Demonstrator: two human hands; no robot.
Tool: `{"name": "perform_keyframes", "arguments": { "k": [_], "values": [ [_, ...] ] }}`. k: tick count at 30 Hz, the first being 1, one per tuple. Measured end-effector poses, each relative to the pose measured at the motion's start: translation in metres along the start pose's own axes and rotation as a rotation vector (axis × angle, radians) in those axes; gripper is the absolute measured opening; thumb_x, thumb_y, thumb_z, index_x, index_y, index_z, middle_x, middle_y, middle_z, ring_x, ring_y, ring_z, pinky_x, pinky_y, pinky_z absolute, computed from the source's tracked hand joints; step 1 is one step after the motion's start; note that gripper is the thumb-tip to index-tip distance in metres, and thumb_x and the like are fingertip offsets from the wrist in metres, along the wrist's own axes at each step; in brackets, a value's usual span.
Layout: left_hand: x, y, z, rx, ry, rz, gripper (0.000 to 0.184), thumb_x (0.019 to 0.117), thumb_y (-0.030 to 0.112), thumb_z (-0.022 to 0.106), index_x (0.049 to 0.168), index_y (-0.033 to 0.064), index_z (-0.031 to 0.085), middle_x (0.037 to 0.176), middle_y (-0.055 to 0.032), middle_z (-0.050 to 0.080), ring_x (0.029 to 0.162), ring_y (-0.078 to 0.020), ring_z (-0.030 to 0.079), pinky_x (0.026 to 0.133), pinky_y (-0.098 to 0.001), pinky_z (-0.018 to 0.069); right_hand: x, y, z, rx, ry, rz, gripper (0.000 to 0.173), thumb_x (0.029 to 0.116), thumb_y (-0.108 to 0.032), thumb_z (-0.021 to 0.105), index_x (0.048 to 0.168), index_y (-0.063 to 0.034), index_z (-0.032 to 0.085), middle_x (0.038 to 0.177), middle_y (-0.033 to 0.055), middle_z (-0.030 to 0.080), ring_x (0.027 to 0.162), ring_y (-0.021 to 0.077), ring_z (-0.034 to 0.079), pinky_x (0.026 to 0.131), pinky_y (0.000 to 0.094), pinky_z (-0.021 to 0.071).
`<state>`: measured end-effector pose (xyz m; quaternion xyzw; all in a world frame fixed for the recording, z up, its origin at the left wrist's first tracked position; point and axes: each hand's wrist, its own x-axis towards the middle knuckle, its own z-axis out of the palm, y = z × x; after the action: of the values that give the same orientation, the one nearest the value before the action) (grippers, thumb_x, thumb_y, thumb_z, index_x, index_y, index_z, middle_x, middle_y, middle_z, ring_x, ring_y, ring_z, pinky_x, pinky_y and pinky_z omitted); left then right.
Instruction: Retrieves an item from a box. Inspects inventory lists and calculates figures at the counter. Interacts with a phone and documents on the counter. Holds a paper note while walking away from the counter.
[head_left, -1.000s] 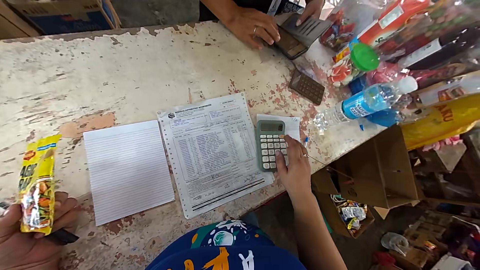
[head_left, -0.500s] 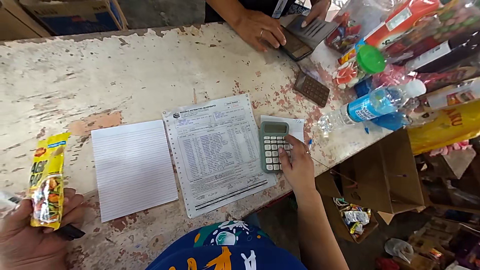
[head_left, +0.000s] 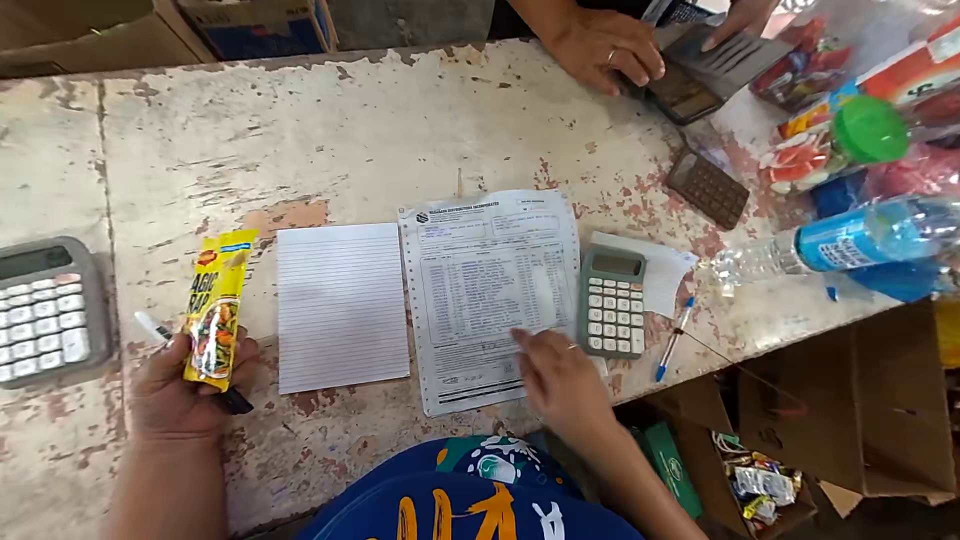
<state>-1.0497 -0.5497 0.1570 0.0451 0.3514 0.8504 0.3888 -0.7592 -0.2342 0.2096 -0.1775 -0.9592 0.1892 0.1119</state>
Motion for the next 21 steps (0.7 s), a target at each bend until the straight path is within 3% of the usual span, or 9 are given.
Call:
{"name": "perform_keyframes", "arguments": {
  "k": [3,6,13,21],
  "values": [
    [0.0,-0.001,-0.001,-0.01,0.0,0.01,0.028,0.0901,0.033,0.071,0.104,0.0091,0.073,0.087,-0.001,0.071,0.06,-0.0026,0.063,0.05,-0.013,0.0499,0.008,-0.026,0.017,-0.063,-0.078,-0.15,0.034,0.0962,-0.009,0.054,0.125,-0.0081,0.073,0.086,0.0125,0.071,0.078,0.0311,0.071,0.064,0.0426,0.0573],
    [0.0,-0.001,-0.003,0.002,0.007,0.014,0.028,0.0908,0.033,0.071,0.105,0.0091,0.073,0.087,-0.0014,0.072,0.06,-0.0033,0.064,0.05,-0.014,0.0513,0.014,-0.035,0.022,-0.167,-0.138,-0.17,0.038,0.0944,-0.009,0.057,0.129,-0.0092,0.071,0.085,0.0118,0.071,0.076,0.0306,0.072,0.063,0.0414,0.0575],
    [0.001,-0.001,-0.002,0.053,0.022,0.02,0.027,0.0905,0.035,0.071,0.104,0.0113,0.074,0.085,0.0002,0.071,0.058,-0.0019,0.062,0.049,-0.0129,0.0491,0.017,-0.039,0.019,-0.199,-0.197,-0.093,0.037,0.1011,-0.019,0.053,0.132,-0.0075,0.069,0.086,0.0128,0.074,0.073,0.0315,0.073,0.06,0.0425,0.0559],
    [0.001,-0.001,-0.002,0.014,-0.007,0.002,0.028,0.0895,0.034,0.072,0.105,0.011,0.074,0.085,-0.0004,0.071,0.059,-0.0028,0.062,0.049,-0.0136,0.0492,0.017,-0.036,0.018,-0.178,-0.195,-0.065,0.038,0.1028,-0.022,0.051,0.132,-0.0071,0.07,0.084,0.0128,0.074,0.07,0.0314,0.073,0.058,0.0425,0.0554]
  ]
}}
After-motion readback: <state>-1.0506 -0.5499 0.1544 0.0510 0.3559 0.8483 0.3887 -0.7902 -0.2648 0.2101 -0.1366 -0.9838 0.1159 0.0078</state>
